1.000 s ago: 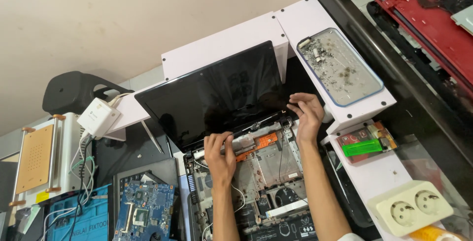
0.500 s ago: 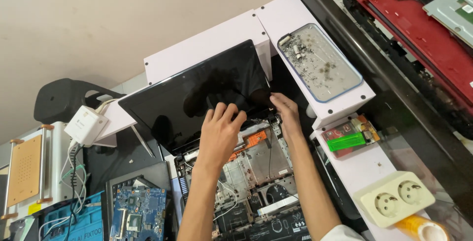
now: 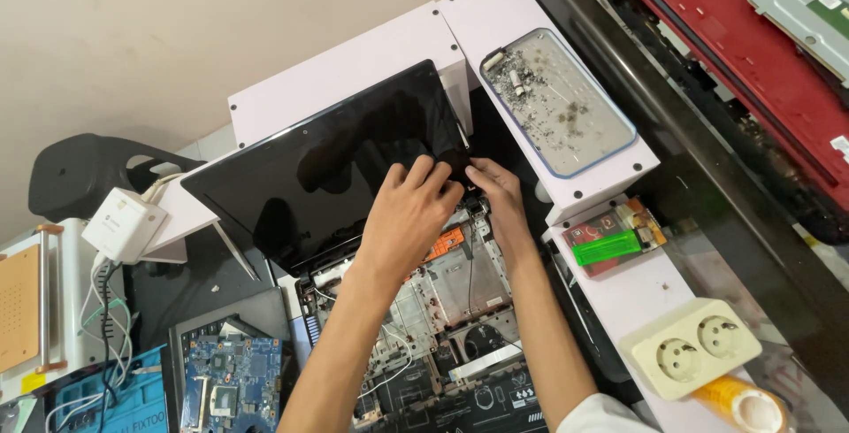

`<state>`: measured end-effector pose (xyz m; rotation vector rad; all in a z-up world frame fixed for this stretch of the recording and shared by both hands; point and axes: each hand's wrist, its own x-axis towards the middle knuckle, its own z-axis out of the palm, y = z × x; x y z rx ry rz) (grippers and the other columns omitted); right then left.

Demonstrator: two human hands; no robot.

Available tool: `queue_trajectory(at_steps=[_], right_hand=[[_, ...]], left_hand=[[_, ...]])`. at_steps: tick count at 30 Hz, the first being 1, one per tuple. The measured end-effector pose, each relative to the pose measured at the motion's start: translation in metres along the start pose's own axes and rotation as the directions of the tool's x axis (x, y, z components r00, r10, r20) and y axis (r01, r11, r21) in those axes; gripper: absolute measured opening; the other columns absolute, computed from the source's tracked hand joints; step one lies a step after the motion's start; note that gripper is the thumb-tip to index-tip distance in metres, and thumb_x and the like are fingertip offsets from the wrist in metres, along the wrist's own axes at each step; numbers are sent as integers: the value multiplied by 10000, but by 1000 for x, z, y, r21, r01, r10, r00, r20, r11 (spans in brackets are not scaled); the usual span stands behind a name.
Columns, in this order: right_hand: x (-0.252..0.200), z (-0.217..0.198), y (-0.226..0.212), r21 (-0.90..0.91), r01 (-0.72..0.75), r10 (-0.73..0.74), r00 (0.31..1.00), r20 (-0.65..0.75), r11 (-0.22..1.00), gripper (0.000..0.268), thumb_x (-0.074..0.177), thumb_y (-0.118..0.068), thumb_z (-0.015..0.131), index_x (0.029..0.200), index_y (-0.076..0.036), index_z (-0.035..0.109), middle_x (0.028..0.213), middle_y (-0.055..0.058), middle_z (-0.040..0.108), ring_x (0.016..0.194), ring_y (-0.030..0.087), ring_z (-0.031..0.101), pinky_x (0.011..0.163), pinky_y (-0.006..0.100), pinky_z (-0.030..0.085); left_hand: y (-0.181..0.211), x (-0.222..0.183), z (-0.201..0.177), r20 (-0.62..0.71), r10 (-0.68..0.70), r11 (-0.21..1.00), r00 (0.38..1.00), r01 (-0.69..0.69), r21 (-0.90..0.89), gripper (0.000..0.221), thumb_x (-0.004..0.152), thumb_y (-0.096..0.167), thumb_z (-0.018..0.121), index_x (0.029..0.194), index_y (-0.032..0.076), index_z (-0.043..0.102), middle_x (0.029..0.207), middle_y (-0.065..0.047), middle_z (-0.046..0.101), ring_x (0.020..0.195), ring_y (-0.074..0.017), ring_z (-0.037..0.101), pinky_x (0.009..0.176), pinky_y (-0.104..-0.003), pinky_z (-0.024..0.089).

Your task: The person works on a disassembled laptop on a workbench, connecting internal wires and adjusting components. They then remove the laptop screen assembly from the main body and place it on the table.

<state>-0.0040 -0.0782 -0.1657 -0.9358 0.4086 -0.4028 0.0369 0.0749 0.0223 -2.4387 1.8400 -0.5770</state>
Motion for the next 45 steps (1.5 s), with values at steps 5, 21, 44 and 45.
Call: queue_trajectory(at_steps=[5, 21, 44, 45], right_hand=[[6, -2, 2, -5, 52, -51, 998, 20, 999, 228, 955, -133, 664, 1142, -21, 727, 1016, 0, 732, 951, 89, 642, 873, 231, 472], [3, -1, 2, -38, 43, -43, 999, -2, 998, 236, 953, -128, 666, 1148, -10, 727, 1027, 4, 722, 970, 76, 640, 891, 229, 467], [5, -15, 17, -76, 103, -98, 993, 68, 992, 179, 998, -112, 549, 1069, -34, 693, 995, -7, 678, 944, 61, 604, 838, 226, 459], [4, -12, 13, -103, 86, -81, 995, 56, 991, 189, 1028, -154, 551, 1067, -39, 695, 983, -11, 675, 940, 60, 602, 841, 230, 459]], left_hand=[[1, 9, -1, 42, 51, 998, 998, -52, 23, 143, 782, 147, 689, 920, 110, 692, 1019, -20, 613, 1043, -207, 540, 807, -359, 445], [1, 9, 0, 22, 49, 998, 999, -49, 30, 151, 784, 147, 688, 928, 104, 701, 1012, -16, 613, 1025, -202, 537, 783, -350, 434], [3, 31, 16, 65, 77, 997, 995, -78, 12, 81, 781, 153, 712, 845, 105, 730, 997, -1, 638, 1042, -197, 539, 771, -337, 452], [2, 33, 18, 88, 71, 997, 994, -72, 9, 71, 789, 150, 713, 832, 99, 739, 972, -3, 642, 1028, -201, 546, 760, -339, 456]])
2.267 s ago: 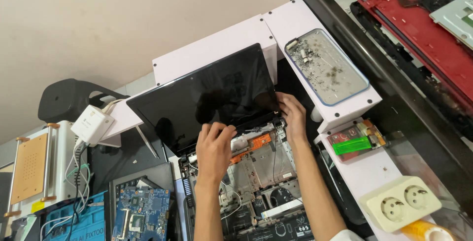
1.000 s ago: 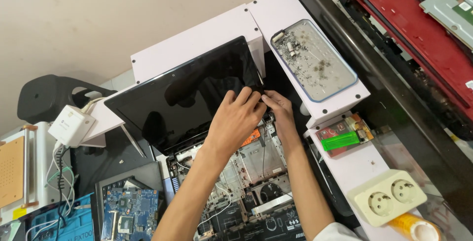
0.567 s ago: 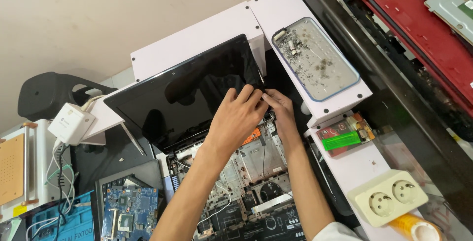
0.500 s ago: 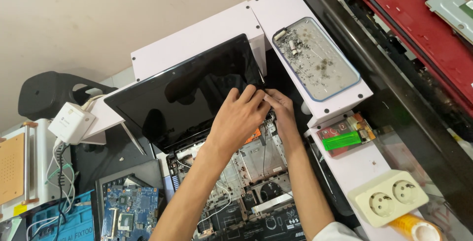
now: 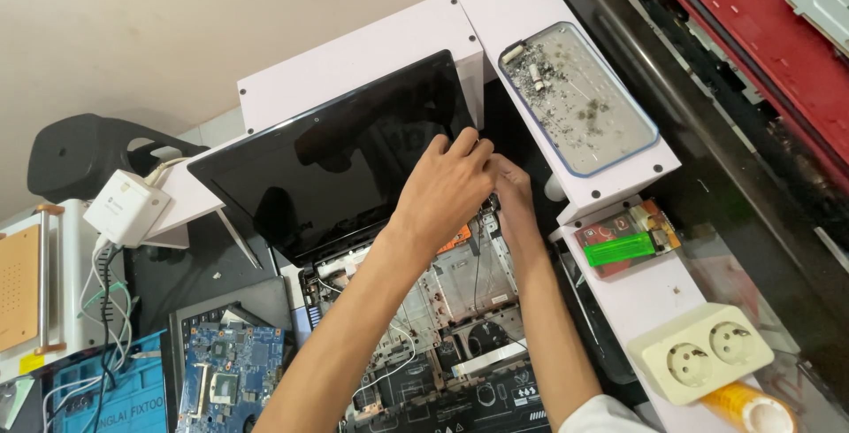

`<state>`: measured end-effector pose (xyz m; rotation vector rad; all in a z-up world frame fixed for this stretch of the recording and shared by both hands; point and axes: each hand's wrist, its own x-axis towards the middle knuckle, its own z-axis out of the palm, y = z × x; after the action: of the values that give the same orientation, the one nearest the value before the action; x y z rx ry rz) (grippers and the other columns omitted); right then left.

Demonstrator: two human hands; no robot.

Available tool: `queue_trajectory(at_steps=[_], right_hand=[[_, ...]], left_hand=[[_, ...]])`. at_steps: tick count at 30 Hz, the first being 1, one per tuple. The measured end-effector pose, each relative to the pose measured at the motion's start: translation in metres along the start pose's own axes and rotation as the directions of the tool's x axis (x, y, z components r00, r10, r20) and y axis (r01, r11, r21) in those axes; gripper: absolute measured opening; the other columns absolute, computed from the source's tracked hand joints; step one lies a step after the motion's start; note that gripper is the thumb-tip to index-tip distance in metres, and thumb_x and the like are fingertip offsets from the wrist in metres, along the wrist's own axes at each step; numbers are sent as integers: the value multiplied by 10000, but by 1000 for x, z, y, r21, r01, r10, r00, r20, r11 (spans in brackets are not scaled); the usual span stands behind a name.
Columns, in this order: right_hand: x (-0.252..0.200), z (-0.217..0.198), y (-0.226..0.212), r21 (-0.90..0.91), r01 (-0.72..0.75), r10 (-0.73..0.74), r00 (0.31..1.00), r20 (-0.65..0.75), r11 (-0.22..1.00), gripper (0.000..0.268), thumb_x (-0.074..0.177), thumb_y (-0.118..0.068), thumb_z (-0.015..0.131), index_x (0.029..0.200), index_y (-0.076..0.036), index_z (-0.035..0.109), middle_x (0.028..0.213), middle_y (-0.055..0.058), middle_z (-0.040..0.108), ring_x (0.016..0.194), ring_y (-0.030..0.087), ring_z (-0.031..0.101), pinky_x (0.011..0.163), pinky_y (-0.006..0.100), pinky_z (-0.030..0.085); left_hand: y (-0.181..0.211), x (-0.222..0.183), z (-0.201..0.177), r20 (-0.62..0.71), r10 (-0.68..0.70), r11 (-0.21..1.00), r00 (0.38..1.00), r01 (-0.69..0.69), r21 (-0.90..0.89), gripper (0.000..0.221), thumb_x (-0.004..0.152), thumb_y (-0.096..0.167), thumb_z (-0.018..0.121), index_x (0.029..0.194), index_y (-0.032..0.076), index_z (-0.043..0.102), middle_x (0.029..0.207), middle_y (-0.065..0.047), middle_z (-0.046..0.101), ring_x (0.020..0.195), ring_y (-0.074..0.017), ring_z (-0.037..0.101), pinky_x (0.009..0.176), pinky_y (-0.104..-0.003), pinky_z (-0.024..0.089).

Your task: The person works on a disassembled laptop on a workbench, connecting internal wires and adjusting components. They then remove the laptop screen assembly from the main body and place it on the table.

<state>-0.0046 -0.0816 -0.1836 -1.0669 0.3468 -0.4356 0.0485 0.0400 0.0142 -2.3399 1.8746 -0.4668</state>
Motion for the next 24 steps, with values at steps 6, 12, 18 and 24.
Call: queue_trajectory(at_steps=[6, 12, 18, 24], right_hand=[[6, -2, 7, 27, -150, 153, 975, -161, 988, 198, 1040, -210, 533, 1135, -99, 666, 1064, -32, 665, 995, 65, 599, 838, 262, 482], [-1, 14, -14, 40, -163, 167, 965, -201, 986, 227, 1020, -255, 510, 1180, -150, 631, 1097, -37, 676, 1020, 65, 642, 837, 269, 518], [12, -14, 24, 19, -116, 118, 981, -157, 993, 190, 994, -123, 518, 1110, -75, 660, 1039, -3, 673, 931, 80, 611, 779, 269, 479], [9, -6, 13, -11, -186, 179, 961, -213, 983, 149, 970, -125, 524, 1049, -86, 644, 997, -2, 679, 881, 76, 614, 739, 264, 479]], left_hand=[[7, 13, -8, -1, -17, 1000, 1000, 17, -23, 75, 690, 139, 713, 742, 104, 755, 951, -3, 668, 1013, -202, 595, 713, -328, 490], [12, 18, 4, -54, -63, 993, 997, 57, -99, 31, 710, 135, 728, 701, 113, 748, 893, -23, 671, 949, -210, 633, 674, -344, 505], [8, 18, 16, -65, -125, 986, 990, 117, -120, 43, 693, 127, 725, 655, 116, 742, 845, -40, 682, 884, -210, 663, 629, -334, 527], [14, 21, 21, 24, -173, 983, 985, 175, -54, 95, 749, 128, 735, 655, 128, 740, 778, -38, 674, 867, -221, 658, 618, -339, 529]])
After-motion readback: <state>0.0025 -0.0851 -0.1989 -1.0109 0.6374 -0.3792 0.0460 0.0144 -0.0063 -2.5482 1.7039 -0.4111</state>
